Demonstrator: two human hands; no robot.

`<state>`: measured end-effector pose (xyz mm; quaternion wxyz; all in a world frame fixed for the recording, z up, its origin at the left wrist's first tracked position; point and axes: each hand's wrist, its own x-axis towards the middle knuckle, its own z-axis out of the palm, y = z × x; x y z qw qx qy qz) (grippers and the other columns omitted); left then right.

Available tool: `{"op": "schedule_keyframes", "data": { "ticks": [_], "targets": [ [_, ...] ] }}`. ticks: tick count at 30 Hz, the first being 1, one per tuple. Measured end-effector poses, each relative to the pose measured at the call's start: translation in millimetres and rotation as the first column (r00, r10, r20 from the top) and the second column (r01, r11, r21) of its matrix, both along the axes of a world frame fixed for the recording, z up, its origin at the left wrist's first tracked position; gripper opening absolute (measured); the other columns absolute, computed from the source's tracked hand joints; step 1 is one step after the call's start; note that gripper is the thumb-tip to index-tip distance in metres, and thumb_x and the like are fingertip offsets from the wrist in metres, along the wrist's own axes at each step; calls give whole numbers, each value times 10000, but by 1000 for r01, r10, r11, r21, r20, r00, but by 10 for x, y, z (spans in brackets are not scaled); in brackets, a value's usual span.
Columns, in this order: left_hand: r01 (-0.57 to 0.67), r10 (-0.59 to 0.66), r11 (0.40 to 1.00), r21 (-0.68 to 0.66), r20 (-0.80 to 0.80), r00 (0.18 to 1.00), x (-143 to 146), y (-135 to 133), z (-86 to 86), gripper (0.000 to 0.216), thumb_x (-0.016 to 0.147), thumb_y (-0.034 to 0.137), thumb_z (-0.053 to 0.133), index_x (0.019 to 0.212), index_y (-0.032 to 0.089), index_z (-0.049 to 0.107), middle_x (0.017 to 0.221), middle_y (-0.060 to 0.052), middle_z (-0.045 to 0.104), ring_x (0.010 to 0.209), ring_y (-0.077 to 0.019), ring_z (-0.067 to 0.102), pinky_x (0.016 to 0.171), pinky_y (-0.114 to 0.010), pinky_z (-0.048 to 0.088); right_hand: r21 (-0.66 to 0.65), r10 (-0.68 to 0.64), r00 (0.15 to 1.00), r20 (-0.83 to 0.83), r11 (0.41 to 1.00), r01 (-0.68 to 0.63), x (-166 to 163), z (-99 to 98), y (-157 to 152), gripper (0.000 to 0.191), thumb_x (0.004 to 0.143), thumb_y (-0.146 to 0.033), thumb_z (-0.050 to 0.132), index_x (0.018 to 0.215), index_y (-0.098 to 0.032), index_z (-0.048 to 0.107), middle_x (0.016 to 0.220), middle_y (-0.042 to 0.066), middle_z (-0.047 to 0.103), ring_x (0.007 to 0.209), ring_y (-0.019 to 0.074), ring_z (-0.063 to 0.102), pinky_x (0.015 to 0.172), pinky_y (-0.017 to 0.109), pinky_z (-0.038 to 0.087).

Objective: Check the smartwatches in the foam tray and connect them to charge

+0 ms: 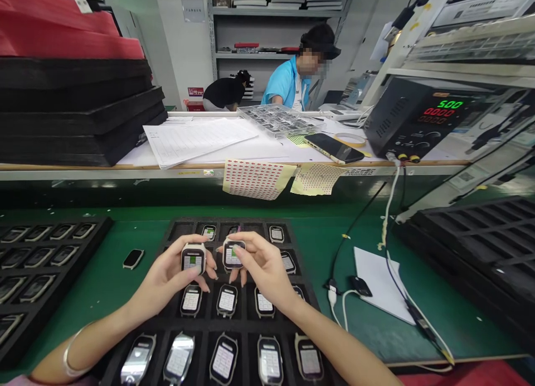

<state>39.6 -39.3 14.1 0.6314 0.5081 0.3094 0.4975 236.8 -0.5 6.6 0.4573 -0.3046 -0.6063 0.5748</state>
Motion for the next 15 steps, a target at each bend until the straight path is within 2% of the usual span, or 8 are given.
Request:
{"op": "schedule_keyframes", "data": {
  "ticks": [4, 7, 10, 13, 15],
  "targets": [
    [-23, 22, 999, -24, -46, 999, 2, 44, -16, 223, 905, 257, 531, 1110, 188, 482, 824, -44, 580, 749, -172, 589, 575, -276, 567, 17, 100, 995, -17, 995, -100, 33, -8, -2, 228, 927, -264, 559, 1146, -206, 578, 937, 85, 671, 607, 172, 669, 445, 225, 517],
    [-18, 17, 999, -29, -60, 998, 0, 61, -30, 188, 914, 248, 511, 1089, 186, 484, 806, -37, 577, 738, -166, 581, 558, -267, 560, 21, 183, 983, -21, 983, -183, 53, -3, -4, 357, 877, -224, 628, 1221, -219, 532, 1048, 103, 649, 714, 195, 676, 510, 245, 540],
    [1, -1, 1000, -12, -11, 1000, -4, 63, -33, 314, 869, 207, 583, 1155, 202, 453, 897, -51, 581, 815, -181, 587, 646, -296, 566, 31, 165, 986, 11, 986, -165, 44, 1, -9, 432, 847, -215, 667, 1248, -214, 508, 1090, 112, 638, 757, 204, 669, 534, 261, 555],
    [20, -19, 1000, -22, 31, 999, -2, 65, -30, 462, 836, 161, 622, 1240, 219, 405, 1007, -71, 575, 898, -192, 588, 787, -341, 548, 23, 104, 994, 36, 994, -105, 26, -5, -11, 395, 859, -217, 653, 1230, -217, 518, 1064, 101, 646, 719, 186, 664, 516, 253, 557],
    [17, -15, 999, -49, 30, 999, 4, 67, -29, 491, 838, 157, 619, 1268, 225, 392, 1033, -76, 570, 920, -199, 590, 809, -352, 542, 24, 97, 995, 39, 995, -98, 21, -7, -11, 382, 868, -213, 641, 1229, -222, 515, 1064, 98, 646, 703, 178, 662, 508, 247, 555]
  ]
}}
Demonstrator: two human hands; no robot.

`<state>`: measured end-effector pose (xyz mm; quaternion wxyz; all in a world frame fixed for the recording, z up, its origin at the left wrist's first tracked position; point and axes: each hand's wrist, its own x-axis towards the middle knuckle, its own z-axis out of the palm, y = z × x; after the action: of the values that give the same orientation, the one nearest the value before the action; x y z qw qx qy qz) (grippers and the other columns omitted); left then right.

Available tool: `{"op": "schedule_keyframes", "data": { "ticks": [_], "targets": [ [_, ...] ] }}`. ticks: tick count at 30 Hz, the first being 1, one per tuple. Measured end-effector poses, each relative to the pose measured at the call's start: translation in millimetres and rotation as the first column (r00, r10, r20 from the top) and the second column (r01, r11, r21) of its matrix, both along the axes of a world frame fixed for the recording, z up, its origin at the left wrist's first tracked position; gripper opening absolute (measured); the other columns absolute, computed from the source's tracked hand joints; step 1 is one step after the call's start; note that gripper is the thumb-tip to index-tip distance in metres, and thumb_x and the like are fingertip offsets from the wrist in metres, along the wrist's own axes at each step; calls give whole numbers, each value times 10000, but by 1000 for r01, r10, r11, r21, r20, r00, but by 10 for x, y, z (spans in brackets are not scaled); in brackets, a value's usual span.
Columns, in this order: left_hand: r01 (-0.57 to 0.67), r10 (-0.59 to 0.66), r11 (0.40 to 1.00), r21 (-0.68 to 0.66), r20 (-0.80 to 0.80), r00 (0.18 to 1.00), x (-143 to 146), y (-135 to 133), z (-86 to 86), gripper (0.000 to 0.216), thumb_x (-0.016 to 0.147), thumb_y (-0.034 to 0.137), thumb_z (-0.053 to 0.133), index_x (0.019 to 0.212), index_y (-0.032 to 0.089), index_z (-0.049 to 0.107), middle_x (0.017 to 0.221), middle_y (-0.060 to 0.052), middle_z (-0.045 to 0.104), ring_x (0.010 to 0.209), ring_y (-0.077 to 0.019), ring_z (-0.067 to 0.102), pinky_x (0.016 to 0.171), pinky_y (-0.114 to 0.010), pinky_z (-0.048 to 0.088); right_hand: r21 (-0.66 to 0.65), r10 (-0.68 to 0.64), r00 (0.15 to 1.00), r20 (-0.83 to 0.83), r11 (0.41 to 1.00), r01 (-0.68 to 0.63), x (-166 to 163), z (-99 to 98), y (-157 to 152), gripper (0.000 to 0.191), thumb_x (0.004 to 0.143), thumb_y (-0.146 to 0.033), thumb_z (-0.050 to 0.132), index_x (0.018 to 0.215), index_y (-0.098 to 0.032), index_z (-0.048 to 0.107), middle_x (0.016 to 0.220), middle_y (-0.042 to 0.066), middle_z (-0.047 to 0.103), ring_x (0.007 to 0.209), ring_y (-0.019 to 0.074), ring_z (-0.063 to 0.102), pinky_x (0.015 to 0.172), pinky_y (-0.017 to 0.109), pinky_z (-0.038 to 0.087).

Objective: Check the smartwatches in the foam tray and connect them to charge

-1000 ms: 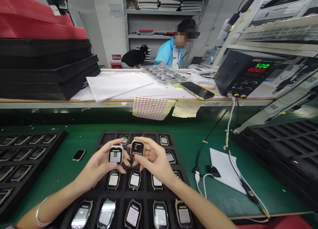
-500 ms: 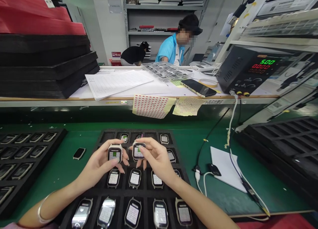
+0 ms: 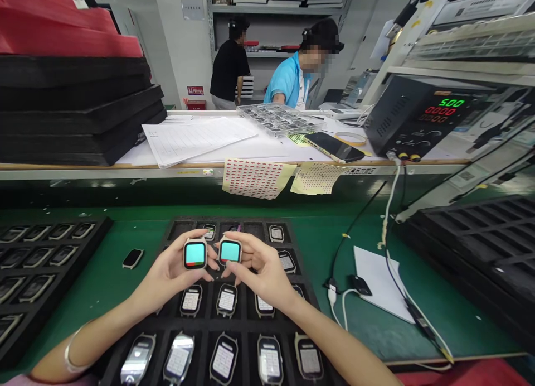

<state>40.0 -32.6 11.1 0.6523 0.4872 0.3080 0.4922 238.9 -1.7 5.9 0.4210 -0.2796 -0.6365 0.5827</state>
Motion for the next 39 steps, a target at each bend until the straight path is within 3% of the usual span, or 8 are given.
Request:
{"op": "schedule_keyframes", "data": {
  "ticks": [9, 13, 15, 17, 19, 32, 34, 39],
  "targets": [
    [-1, 0, 1000, -29, -20, 1000, -32, -18, -48, 711, 790, 144, 672, 1366, 302, 287, 1105, -61, 517, 931, -200, 602, 816, -368, 533, 124, -9, 986, 166, 992, -11, 71, 5, 101, 538, 854, -230, 645, 1341, -233, 416, 1131, 106, 615, 764, 198, 663, 554, 280, 577],
    [-36, 58, 995, 94, -245, 968, -202, 87, -170, 650, 857, 219, 587, 1385, 295, 216, 1081, -63, 536, 963, -223, 612, 852, -415, 513, 427, -244, 813, 529, 904, -7, 225, -61, 449, 513, 849, -291, 637, 1320, -216, 451, 908, 55, 641, 684, 195, 632, 628, 330, 552],
    [-59, 225, 949, 311, -532, 816, -357, 230, -262, 560, 869, 264, 566, 1350, 248, 280, 1086, -85, 572, 1000, -243, 596, 894, -427, 473, 528, -349, 706, 616, 848, -42, 298, -107, 648, 424, 836, -313, 644, 1230, -206, 529, 958, 68, 615, 768, 223, 622, 711, 364, 530],
    [21, 487, 827, 563, -733, 475, -536, 412, -361, 442, 860, 319, 564, 1257, 214, 401, 1168, -111, 554, 1079, -275, 535, 928, -438, 421, 549, -362, 672, 645, 832, -78, 345, -162, 802, 367, 823, -323, 654, 1160, -198, 577, 1056, 93, 570, 922, 265, 591, 803, 390, 500],
    [66, 526, 805, 590, -760, 383, -705, 588, -455, 395, 831, 330, 591, 1186, 202, 475, 1160, -108, 559, 1096, -303, 499, 942, -470, 375, 543, -344, 658, 669, 832, -117, 369, -225, 891, 365, 821, -326, 654, 1154, -194, 589, 1073, 103, 541, 994, 281, 561, 846, 399, 479],
    [242, 515, 783, 573, -815, 265, -816, 912, -435, 388, 852, 431, 566, 1144, 182, 513, 1079, -98, 566, 1014, -287, 504, 876, -424, 412, 652, -411, 628, 661, 729, -208, 218, -107, 876, 309, 909, -254, 517, 1204, -169, 558, 1153, 146, 524, 1084, 307, 490, 909, 472, 427],
    [269, 546, 752, 602, -797, 256, -564, 981, -358, 330, 899, 373, 489, 1138, 147, 517, 1062, -103, 556, 1005, -284, 500, 876, -428, 412, 699, -394, 671, 628, 665, -263, -130, 8, 678, 380, 913, -361, 551, 1247, -184, 522, 1261, 131, 493, 1174, 293, 430, 982, 450, 373],
    [436, 577, 654, 618, -780, 240, 288, 1101, -200, 290, 885, 256, 497, 1128, 102, 530, 1064, -129, 538, 1018, -314, 483, 861, -458, 398, 838, -300, 790, 535, 70, -541, -1163, -31, 124, 616, 897, -471, 563, 1367, -122, 372, 1409, 155, 382, 1292, 321, 297, 1002, 476, 327]
  ]
}}
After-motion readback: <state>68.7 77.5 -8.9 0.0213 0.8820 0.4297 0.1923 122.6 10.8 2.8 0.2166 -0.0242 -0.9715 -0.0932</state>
